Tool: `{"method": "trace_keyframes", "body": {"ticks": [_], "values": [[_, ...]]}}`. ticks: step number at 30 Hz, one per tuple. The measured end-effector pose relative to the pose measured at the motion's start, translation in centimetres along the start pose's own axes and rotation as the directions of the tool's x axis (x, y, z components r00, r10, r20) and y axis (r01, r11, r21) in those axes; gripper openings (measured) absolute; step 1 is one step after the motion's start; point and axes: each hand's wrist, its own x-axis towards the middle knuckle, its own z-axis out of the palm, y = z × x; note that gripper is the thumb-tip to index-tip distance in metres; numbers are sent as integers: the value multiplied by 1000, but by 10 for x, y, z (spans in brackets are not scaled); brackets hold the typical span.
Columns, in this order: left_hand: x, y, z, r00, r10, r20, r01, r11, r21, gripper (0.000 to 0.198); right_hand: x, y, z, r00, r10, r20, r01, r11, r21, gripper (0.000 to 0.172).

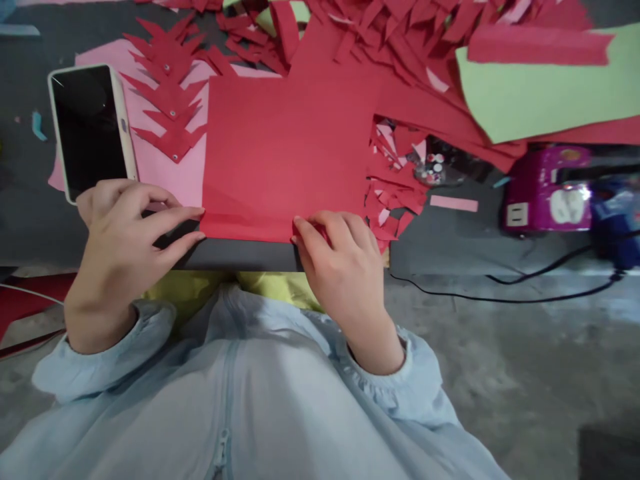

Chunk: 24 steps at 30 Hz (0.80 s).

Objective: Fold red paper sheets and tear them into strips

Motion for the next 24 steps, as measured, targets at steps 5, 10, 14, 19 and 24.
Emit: {"method": "trace_keyframes", "body": {"ticks": [5,10,14,19,24], "values": [[1,-5,-2,999,28,31,-29,999,17,28,1,0,0,1000,-11,13,12,1000,-14,26],[2,-5,-2,999,27,27,-28,999,23,27,2,-1,-2,1000,-11,29,12,1000,-20,27],[5,3,-4,999,35,15,-35,999,18,27,2,0,-3,999,-29,26,29,999,-19,25],[18,21,-5,994,110,14,-110,994,16,27,-2,7,-11,999,-12,-43,13,1000,5,21],[43,60,2,970,236,-64,-241,966,-88,20,-11,25,-26,975,113,-190,-116,993,-9,16]]}}
